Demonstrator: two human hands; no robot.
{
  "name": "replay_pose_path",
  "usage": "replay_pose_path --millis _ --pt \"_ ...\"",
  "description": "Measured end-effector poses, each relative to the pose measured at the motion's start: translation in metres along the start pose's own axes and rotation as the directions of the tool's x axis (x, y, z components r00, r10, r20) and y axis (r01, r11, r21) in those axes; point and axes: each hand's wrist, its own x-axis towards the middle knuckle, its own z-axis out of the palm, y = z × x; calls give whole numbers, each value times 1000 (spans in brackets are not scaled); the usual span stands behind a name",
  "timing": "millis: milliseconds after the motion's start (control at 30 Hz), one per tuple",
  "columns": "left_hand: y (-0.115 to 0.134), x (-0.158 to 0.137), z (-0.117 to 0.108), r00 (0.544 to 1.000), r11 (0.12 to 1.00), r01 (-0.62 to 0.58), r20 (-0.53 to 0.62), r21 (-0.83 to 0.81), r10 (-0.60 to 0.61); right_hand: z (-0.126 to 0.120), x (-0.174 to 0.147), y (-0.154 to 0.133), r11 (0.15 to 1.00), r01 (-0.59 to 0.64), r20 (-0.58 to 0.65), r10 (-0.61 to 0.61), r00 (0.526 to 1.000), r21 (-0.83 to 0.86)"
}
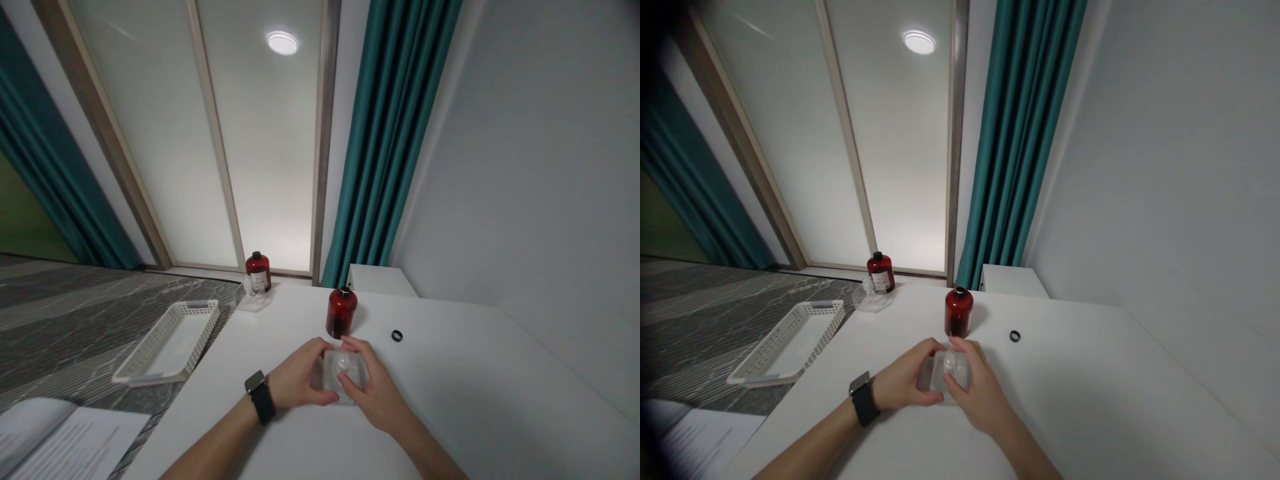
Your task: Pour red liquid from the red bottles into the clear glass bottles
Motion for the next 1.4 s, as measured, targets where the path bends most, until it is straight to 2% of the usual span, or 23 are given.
replay_pose_path --millis 100,300,467,567,700,800,1067,1233,1400 --pt "2 0 -2 1000 1000 1 0 20 -1 -6 -3 1 1000 -11 55 9 998 23" --pt "0 0 -4 1000 999 0 8 43 0 -15 -3 3 999 32 9 -32 999 -5" --pt "4 -4 -8 980 981 -192 -64 -26 190 -10 -3 5 1000 20 -5 -20 1000 24" --pt "12 -6 -7 961 968 -252 -118 11 251 -4 -4 6 998 -6 -1 6 1000 64" --pt "21 -6 -4 952 961 -262 -139 83 272 1 -5 7 990 -24 17 21 1000 141" --pt "23 -5 -3 948 958 -265 -153 109 280 4 -6 9 990 -40 -2 41 999 133" --pt "23 -5 -2 947 959 -256 -168 119 274 7 -6 14 974 -17 -1 18 1000 225" --pt "21 -5 -3 947 961 -268 -163 66 275 10 -4 17 951 -37 18 33 999 308" --pt "17 -3 -7 952 950 -292 -126 -113 278 12 -3 21 924 -64 22 60 998 377"
